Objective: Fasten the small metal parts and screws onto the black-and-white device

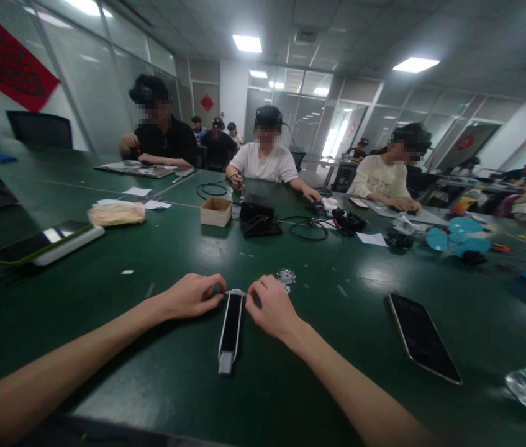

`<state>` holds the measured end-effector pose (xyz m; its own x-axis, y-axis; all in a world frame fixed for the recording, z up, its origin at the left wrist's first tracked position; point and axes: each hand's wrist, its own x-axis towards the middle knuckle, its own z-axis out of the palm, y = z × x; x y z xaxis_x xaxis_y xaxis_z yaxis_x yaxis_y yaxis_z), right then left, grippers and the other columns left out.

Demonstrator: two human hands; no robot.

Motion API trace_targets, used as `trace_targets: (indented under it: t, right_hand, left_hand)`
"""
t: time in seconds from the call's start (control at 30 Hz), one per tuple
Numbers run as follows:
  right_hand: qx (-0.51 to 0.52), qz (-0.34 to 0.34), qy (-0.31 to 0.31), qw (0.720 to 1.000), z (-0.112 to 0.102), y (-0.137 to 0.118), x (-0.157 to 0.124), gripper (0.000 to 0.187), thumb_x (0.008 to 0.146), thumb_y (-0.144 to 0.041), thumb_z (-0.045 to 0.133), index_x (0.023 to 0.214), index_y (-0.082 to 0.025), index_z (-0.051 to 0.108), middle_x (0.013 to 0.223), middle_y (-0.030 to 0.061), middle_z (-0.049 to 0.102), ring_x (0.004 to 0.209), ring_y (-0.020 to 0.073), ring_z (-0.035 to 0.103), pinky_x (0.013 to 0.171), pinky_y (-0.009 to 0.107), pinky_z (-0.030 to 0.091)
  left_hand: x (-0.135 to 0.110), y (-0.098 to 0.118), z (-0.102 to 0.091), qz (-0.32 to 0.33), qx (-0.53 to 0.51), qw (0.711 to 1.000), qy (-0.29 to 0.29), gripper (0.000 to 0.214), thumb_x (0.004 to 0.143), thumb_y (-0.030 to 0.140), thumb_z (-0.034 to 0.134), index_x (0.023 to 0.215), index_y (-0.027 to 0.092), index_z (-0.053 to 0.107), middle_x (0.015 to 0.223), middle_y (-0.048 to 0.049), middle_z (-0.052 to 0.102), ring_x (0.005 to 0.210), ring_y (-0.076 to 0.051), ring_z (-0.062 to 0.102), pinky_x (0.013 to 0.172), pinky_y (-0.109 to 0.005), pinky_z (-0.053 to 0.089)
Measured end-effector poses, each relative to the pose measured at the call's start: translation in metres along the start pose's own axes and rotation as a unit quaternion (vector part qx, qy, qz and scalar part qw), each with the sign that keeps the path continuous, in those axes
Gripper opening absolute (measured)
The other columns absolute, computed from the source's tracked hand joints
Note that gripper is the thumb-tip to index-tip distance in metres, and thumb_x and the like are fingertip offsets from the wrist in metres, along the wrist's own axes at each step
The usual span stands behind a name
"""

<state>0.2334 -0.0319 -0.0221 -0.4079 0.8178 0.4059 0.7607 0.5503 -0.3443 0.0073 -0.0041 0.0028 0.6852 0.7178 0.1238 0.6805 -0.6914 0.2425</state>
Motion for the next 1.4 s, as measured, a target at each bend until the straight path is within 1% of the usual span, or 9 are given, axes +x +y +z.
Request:
trace_targets:
  t: [0.27,0.43,0.5,0.63,0.8,1.03,1.2,1.3,1.4]
  right_hand:
    - [-0.004,0.002,-0.001,1.000,-0.003,-0.003,0.001,0.010,0.088,-0.017,0.054,0.080,-0.016,0.060,0.085,0.0066,0.059,0.081,0.0191,0.052,0.074,0.034,0.045]
    - [-0.015,-0.002,-0.003,1.000,-0.003,-0.003,0.002,0.009,0.088,-0.017,0.055,0.080,-0.017,0.059,0.084,0.0056,0.059,0.079,0.0181,0.052,0.073,0.033,0.045]
    - [-0.018,0.000,-0.003,1.000,-0.003,-0.003,0.002,0.009,0.088,-0.017,0.055,0.080,-0.017,0.059,0.084,0.0055,0.059,0.079,0.0180,0.052,0.072,0.032,0.045]
    - [-0.019,0.004,-0.008,1.000,-0.005,-0.004,0.002,0.008,0.088,-0.017,0.055,0.080,-0.017,0.059,0.084,0.0052,0.059,0.079,0.0177,0.052,0.072,0.032,0.045]
    - [-0.014,0.005,-0.009,1.000,-0.004,-0.004,0.002,0.009,0.088,-0.017,0.055,0.080,-0.016,0.059,0.084,0.0058,0.060,0.080,0.0179,0.052,0.073,0.032,0.045]
    - [-0.025,-0.009,0.002,1.000,-0.002,-0.002,0.002,0.007,0.087,-0.017,0.055,0.080,-0.017,0.059,0.084,0.0061,0.059,0.082,0.0191,0.052,0.075,0.033,0.045]
    - [-0.018,-0.008,-0.015,1.000,-0.006,-0.005,0.002,0.008,0.088,-0.017,0.055,0.083,-0.016,0.061,0.086,0.0063,0.060,0.082,0.0183,0.052,0.073,0.031,0.045]
    - [-0.025,-0.037,-0.026,0.999,-0.011,-0.001,0.003,0.009,0.089,-0.018,0.054,0.086,-0.016,0.062,0.088,0.0067,0.061,0.083,0.0182,0.053,0.075,0.032,0.045]
    - [-0.048,-0.088,-0.019,0.995,-0.024,0.017,0.004,0.011,0.090,-0.019,0.053,0.087,-0.016,0.063,0.089,0.0075,0.063,0.084,0.0186,0.055,0.078,0.033,0.044]
  left_hand:
    - [0.000,-0.007,-0.003,-0.033,-0.014,0.998,0.059,0.025,0.092,0.037,0.046,0.104,0.017,0.055,0.065,0.0022,0.060,0.058,-0.015,0.058,0.058,-0.025,0.040]
    - [0.000,-0.008,0.001,0.014,-0.012,1.000,0.019,0.022,0.092,0.035,0.047,0.101,0.019,0.059,0.067,0.0016,0.062,0.060,-0.015,0.059,0.059,-0.024,0.040]
    - [0.000,-0.007,0.003,0.024,-0.006,1.000,0.013,0.022,0.093,0.035,0.047,0.100,0.019,0.060,0.067,0.0013,0.062,0.060,-0.015,0.060,0.059,-0.024,0.040]
    - [0.001,-0.007,0.004,0.027,-0.001,0.999,0.018,0.022,0.093,0.035,0.046,0.098,0.019,0.061,0.066,0.0012,0.062,0.060,-0.015,0.059,0.058,-0.023,0.040]
    - [0.001,-0.007,0.003,0.035,-0.009,0.999,0.012,0.022,0.093,0.033,0.047,0.103,0.020,0.061,0.070,0.0011,0.064,0.062,-0.014,0.061,0.060,-0.022,0.040]
    - [0.001,-0.009,0.007,0.036,-0.009,0.999,0.018,0.023,0.093,0.033,0.047,0.105,0.021,0.061,0.068,0.0017,0.064,0.062,-0.014,0.061,0.060,-0.022,0.041]
    - [0.002,-0.007,0.006,0.033,-0.004,0.999,0.017,0.023,0.093,0.033,0.047,0.106,0.021,0.061,0.069,0.0014,0.065,0.062,-0.014,0.061,0.060,-0.022,0.041]
    - [0.002,-0.006,0.004,0.034,-0.003,0.999,0.016,0.023,0.094,0.033,0.046,0.106,0.021,0.061,0.069,0.0015,0.065,0.062,-0.014,0.061,0.060,-0.022,0.041]
    - [0.002,-0.006,0.003,0.036,-0.006,0.999,0.016,0.023,0.094,0.033,0.045,0.104,0.020,0.061,0.068,0.0016,0.064,0.060,-0.013,0.060,0.059,-0.022,0.041]
